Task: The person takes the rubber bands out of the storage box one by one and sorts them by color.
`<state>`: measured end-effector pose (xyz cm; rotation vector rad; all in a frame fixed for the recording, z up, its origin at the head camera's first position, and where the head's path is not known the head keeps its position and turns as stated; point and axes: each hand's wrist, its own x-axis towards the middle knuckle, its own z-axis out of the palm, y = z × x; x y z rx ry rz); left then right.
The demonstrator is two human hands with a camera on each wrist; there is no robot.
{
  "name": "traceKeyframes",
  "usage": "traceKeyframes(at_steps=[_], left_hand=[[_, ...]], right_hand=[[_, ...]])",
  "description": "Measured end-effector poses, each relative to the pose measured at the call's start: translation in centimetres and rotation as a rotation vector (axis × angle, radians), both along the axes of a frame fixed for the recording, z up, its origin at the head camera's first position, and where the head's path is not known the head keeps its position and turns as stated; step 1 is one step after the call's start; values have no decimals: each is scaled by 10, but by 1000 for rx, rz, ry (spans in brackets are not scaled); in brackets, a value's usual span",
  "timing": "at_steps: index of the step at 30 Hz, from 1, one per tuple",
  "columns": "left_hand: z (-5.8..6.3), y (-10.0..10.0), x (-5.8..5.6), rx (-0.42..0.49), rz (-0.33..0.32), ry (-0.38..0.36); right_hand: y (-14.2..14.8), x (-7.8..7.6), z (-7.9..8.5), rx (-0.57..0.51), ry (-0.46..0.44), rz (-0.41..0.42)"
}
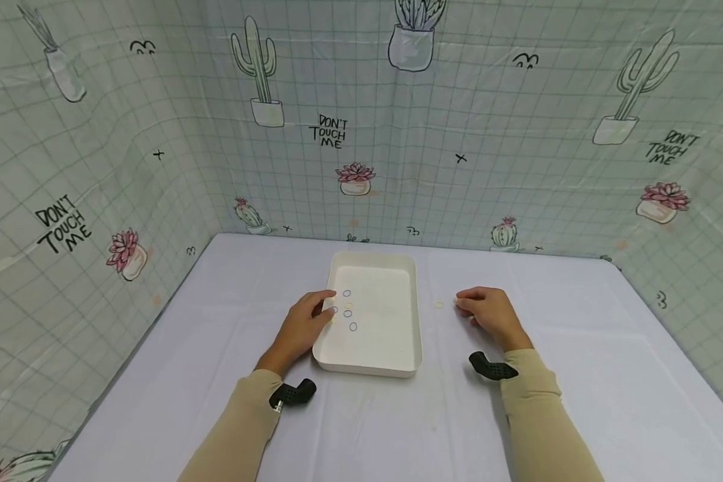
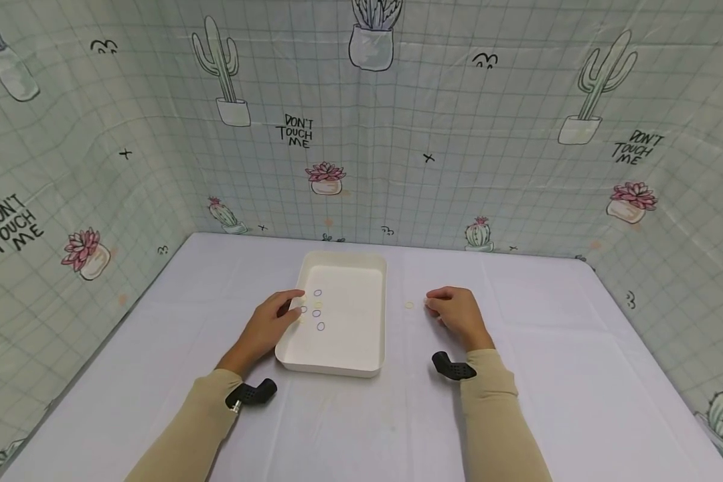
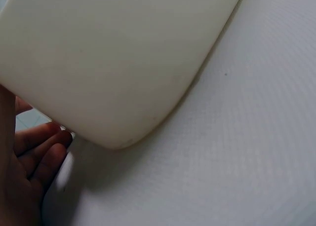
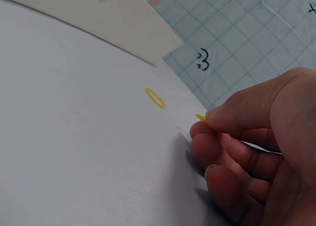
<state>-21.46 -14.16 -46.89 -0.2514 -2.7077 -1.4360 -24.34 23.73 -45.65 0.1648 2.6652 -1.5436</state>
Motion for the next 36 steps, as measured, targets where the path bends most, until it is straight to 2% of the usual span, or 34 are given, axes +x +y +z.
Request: traceKeyframes(at_steps=[21,36], left_hand=[[-4,2,-1,-14,16,-6],[-4,1,-1,-6,19,-7]], right_hand=[[-6,-1,-4,223,105,53],[-6,0,-4,282,121,65]])
